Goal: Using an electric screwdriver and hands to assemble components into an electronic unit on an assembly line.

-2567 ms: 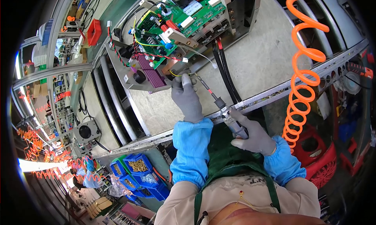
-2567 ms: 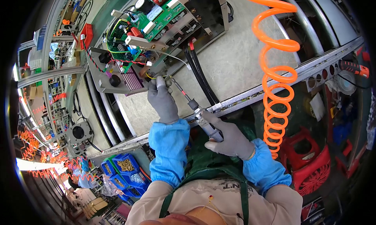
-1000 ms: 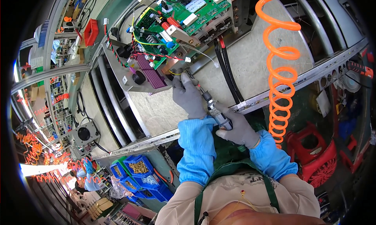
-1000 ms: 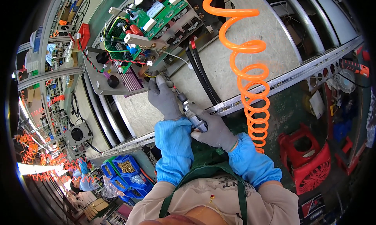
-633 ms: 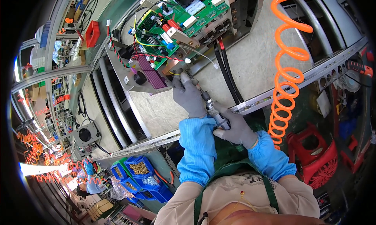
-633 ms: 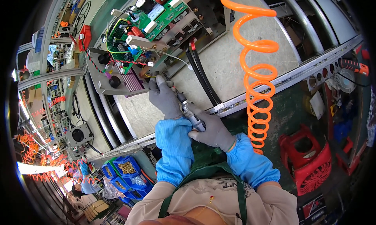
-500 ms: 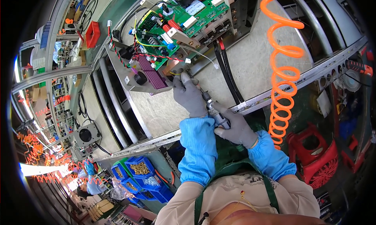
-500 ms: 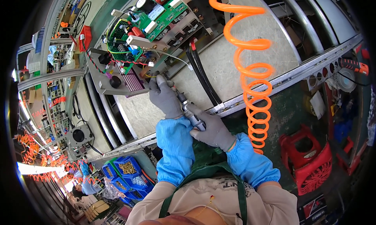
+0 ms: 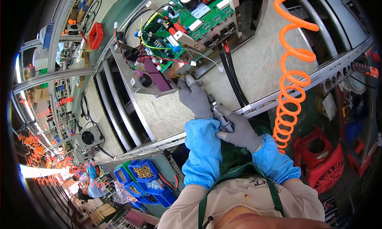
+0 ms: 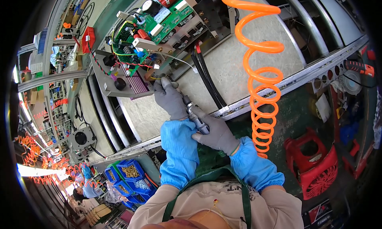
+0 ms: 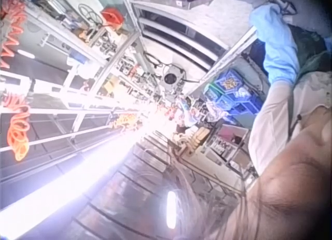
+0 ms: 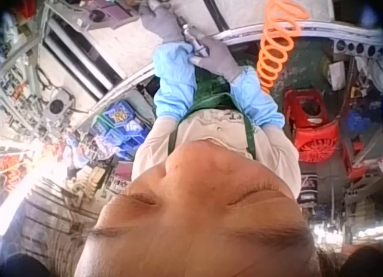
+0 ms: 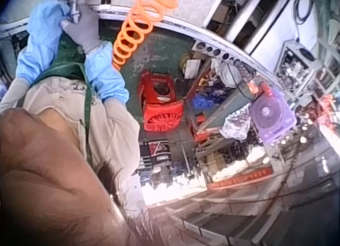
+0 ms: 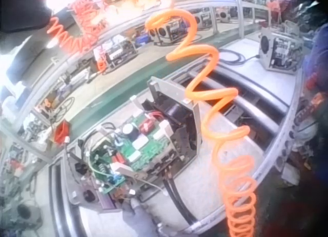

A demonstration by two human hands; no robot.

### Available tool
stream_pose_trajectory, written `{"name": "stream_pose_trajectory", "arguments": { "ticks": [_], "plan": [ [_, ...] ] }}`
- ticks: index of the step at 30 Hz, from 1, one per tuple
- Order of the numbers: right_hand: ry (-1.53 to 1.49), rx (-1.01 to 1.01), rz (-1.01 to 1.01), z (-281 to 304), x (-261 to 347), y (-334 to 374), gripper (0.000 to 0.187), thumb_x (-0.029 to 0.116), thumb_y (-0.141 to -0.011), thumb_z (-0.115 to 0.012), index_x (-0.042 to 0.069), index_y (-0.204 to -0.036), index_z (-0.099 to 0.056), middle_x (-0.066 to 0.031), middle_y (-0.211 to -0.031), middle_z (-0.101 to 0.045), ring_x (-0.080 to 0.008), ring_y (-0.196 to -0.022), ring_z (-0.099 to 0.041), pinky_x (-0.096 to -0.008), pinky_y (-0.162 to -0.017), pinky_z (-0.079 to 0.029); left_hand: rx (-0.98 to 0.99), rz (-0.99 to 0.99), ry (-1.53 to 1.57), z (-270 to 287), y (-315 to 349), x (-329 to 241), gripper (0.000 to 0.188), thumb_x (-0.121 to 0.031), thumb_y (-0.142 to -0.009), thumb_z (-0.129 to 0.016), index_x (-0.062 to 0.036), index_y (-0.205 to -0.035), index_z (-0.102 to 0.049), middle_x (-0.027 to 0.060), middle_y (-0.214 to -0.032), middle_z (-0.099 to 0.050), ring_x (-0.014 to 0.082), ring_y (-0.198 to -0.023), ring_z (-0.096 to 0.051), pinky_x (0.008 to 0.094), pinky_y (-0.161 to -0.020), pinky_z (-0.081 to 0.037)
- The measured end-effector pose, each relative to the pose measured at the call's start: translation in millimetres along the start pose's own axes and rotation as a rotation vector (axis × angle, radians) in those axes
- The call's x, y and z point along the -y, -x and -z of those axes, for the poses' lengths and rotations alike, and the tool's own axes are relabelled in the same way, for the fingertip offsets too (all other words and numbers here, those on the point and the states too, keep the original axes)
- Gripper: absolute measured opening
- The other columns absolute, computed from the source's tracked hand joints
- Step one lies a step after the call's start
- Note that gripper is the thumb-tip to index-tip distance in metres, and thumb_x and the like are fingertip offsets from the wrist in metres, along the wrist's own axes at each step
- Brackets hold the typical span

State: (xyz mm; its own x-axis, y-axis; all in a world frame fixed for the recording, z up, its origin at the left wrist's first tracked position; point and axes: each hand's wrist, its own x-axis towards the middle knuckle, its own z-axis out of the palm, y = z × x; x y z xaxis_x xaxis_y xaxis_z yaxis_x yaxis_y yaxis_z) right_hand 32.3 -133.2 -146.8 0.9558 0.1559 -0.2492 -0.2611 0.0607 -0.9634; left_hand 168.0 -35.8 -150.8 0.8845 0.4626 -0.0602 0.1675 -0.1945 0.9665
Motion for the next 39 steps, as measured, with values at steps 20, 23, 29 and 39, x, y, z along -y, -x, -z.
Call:
{"name": "stream_pose_trajectory", "arguments": {
  "ticks": [20, 23, 29, 39],
  "plan": [
    [0.117, 0.206, -0.070, 89, 37, 59, 0.086, 0.017, -0.068, -0.075, 0.009, -0.142, -0.032, -0.0144, -0.122, -0.056, -0.0179, -0.105, -0.055, -0.0311, -0.093, -0.042, -0.078, -0.260, -0.629, -8, -8, 10, 0.031, -0.025, -0.085, -0.061, 0.0027, -0.099, -0.059, 0.0128, -0.067, -0.062, 0.0252, -0.055, -0.060, 0.0364, -0.053, -0.047],
    [0.055, 0.195, -0.026, 110, 50, 66, 0.086, 0.015, -0.068, -0.074, 0.009, -0.142, -0.032, -0.0110, -0.112, -0.059, -0.0163, -0.094, -0.057, -0.0301, -0.086, -0.044, -0.145, -0.366, -0.686, -11, -8, 13, 0.033, -0.027, -0.086, -0.059, 0.0031, -0.099, -0.058, 0.0180, -0.074, -0.065, 0.0321, -0.061, -0.062, 0.0395, -0.056, -0.048],
    [-0.073, 0.082, -0.273, 149, 71, 69, 0.088, 0.004, -0.068, -0.064, 0.013, -0.146, -0.024, -0.0067, -0.083, -0.054, -0.0123, -0.067, -0.053, -0.0271, -0.062, -0.045, -0.065, -0.161, -0.505, -7, 0, 5, 0.033, -0.027, -0.088, -0.056, 0.0000, -0.107, -0.057, 0.0189, -0.086, -0.064, 0.0336, -0.076, -0.063, 0.0413, -0.065, -0.047],
    [1.082, 0.317, -0.036, 208, 74, 5, 0.068, 0.044, -0.082, -0.060, 0.020, -0.139, -0.034, -0.0186, -0.093, -0.063, -0.0321, -0.080, -0.063, -0.0413, -0.069, -0.049, 0.281, -0.273, -0.751, -12, 88, -1, 0.041, -0.027, -0.086, -0.061, -0.0006, -0.117, -0.054, 0.0108, -0.089, -0.061, 0.0152, -0.076, -0.059, 0.0299, -0.068, -0.049]
  ]
}}
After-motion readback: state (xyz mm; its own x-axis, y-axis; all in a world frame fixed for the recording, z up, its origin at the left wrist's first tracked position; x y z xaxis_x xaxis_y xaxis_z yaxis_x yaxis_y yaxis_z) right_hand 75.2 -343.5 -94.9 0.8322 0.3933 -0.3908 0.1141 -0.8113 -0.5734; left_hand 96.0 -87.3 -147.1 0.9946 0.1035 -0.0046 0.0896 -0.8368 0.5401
